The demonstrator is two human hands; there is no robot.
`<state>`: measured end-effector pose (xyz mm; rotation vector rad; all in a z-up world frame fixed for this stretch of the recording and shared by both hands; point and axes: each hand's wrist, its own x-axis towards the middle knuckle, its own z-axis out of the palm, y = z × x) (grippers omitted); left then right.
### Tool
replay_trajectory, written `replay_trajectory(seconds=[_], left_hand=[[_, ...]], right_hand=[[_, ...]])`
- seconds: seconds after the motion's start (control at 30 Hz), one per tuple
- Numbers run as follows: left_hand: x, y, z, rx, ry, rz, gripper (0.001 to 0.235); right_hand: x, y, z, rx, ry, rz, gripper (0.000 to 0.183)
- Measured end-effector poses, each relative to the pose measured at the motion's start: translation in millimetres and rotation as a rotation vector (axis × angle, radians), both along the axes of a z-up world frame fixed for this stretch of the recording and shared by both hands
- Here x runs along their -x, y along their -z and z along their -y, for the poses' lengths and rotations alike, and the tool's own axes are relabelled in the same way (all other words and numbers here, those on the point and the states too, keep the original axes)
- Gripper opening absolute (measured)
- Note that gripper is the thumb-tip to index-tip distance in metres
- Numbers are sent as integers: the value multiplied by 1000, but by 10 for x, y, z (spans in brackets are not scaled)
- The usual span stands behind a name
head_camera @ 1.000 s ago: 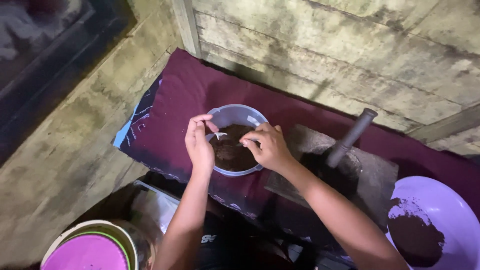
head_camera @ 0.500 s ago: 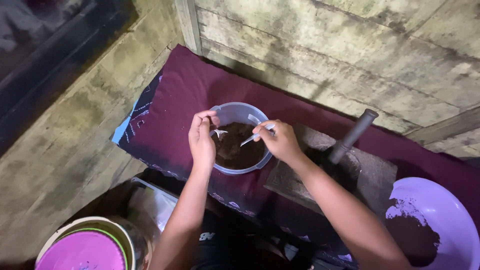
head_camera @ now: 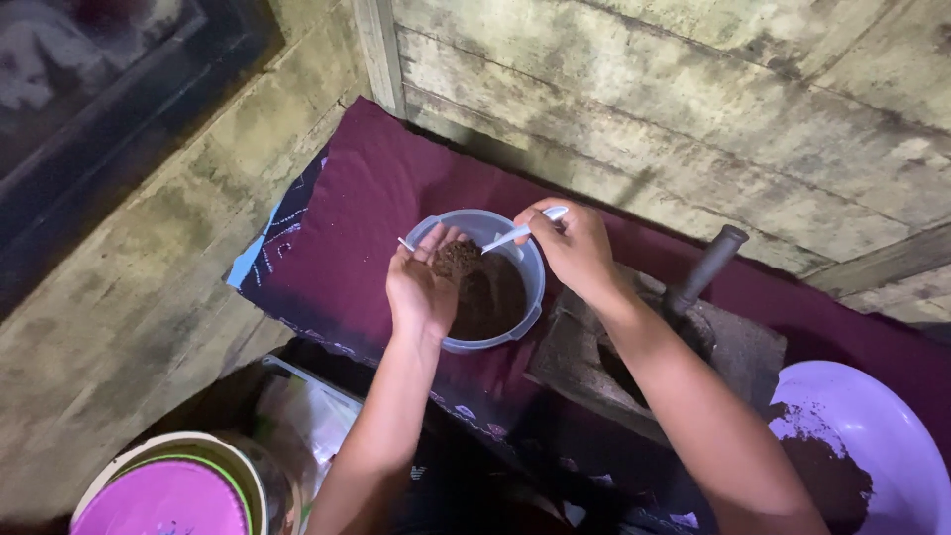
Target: The person uses a spoon to transfer a brown powder from a white plastic container onto a stone grinding slab. They then use a stone pestle to grind the powder on the slab, repeating the process of scooping and grinding multiple times.
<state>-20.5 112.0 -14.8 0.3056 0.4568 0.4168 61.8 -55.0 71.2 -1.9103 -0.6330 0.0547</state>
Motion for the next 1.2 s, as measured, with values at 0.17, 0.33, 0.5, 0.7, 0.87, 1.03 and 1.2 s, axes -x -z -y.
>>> replay_trajectory(seconds=[0.17,0.33,0.5,0.7,0.87,1.03,1.2], left_hand=[[45,-84,36,-134,70,-53,70],[65,-85,67,-320,66,-68,68],[34,3,40,-319,70,-73,67],[-61,30,198,-190,83,35,66],[-166,-80,590,-154,159,87,64],[-336,15,1116,-149,270,152,61],[-381,72,1608,-501,401,169,53]], right_hand=[[45,43,-10,-11,20,-26,17],[47,54,11,-18,39,-47,18],[45,24,36,-24,21,-25,18],[61,-48,195,-42,38,-21,18],[-40,44,700,-41,131,0,17],[56,119,1444,-131,337,-26,15],[277,248,2181,24,531,84,16]])
